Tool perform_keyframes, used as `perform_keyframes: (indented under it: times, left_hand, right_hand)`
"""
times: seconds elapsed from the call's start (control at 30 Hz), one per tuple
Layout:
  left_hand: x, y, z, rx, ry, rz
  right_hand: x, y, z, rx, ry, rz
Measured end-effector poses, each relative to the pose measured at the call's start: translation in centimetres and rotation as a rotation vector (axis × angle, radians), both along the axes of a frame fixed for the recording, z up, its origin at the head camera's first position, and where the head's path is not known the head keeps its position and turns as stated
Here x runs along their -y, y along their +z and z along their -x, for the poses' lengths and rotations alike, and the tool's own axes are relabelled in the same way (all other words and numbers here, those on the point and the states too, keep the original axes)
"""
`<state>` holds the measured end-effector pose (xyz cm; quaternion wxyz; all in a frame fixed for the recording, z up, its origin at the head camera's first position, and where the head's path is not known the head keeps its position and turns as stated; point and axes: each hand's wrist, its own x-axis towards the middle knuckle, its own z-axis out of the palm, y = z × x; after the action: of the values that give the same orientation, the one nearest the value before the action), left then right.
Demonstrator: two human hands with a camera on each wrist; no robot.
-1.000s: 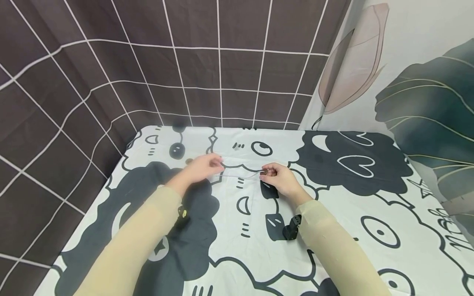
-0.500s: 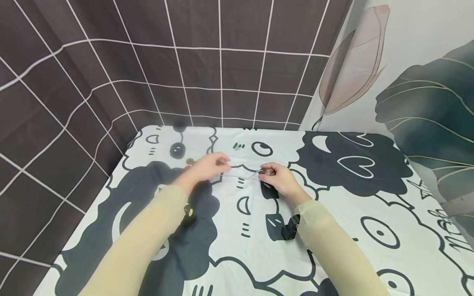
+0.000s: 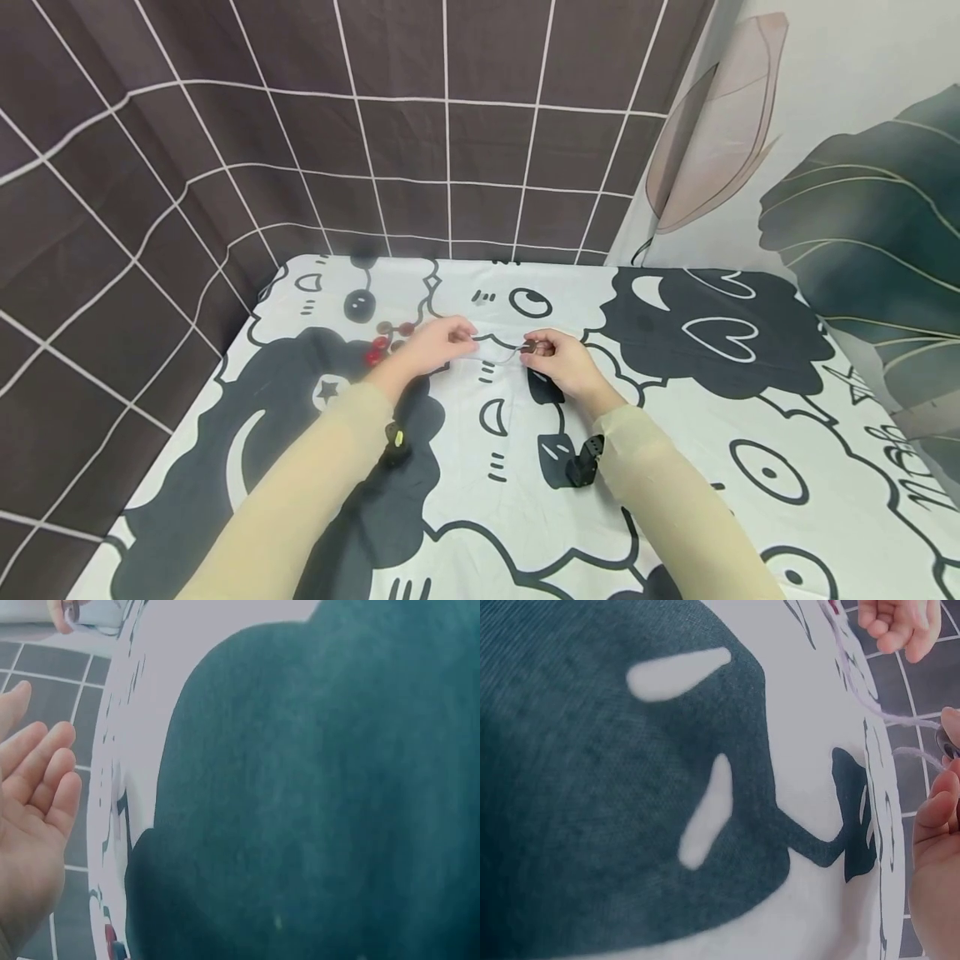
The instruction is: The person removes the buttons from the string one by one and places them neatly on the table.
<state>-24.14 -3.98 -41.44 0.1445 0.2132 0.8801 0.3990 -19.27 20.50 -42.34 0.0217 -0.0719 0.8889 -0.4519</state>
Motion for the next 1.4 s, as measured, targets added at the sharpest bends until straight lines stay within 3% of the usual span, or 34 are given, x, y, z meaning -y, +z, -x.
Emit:
perform_keyframes:
  times: [0.13,0.47,0.67,1.0,1.4]
  left_hand:
    - [-0.3,0.2,-0.3,0.014,-0.006,-0.006]
    - [-2.0,0.3,-0.3,-0.036,-0.033,-0.018]
    - [-2.7,0.0,-0.4,-0.049,-0.004,-0.016]
    - [-3.5,-0.3,-0.8,-0.002,-0.009,-0.077]
    - [-4.2,-0.1,-1.2,0.008,-0.049,-0.086]
  right_hand:
    - [0.1,0.0,0.0,-0.006,-0.002,-0.004]
    - [0.6,0.1,0.1,-0.010,0.007,-0.043]
    - [0.6,0.0,0.2,-0.018,0.016,-0.060]
    - [0.6,-0.3,0.1,-0.032,0.020,-0.070]
    - [0.7,-0.4,0.1,-0.054,0.042,-0.113]
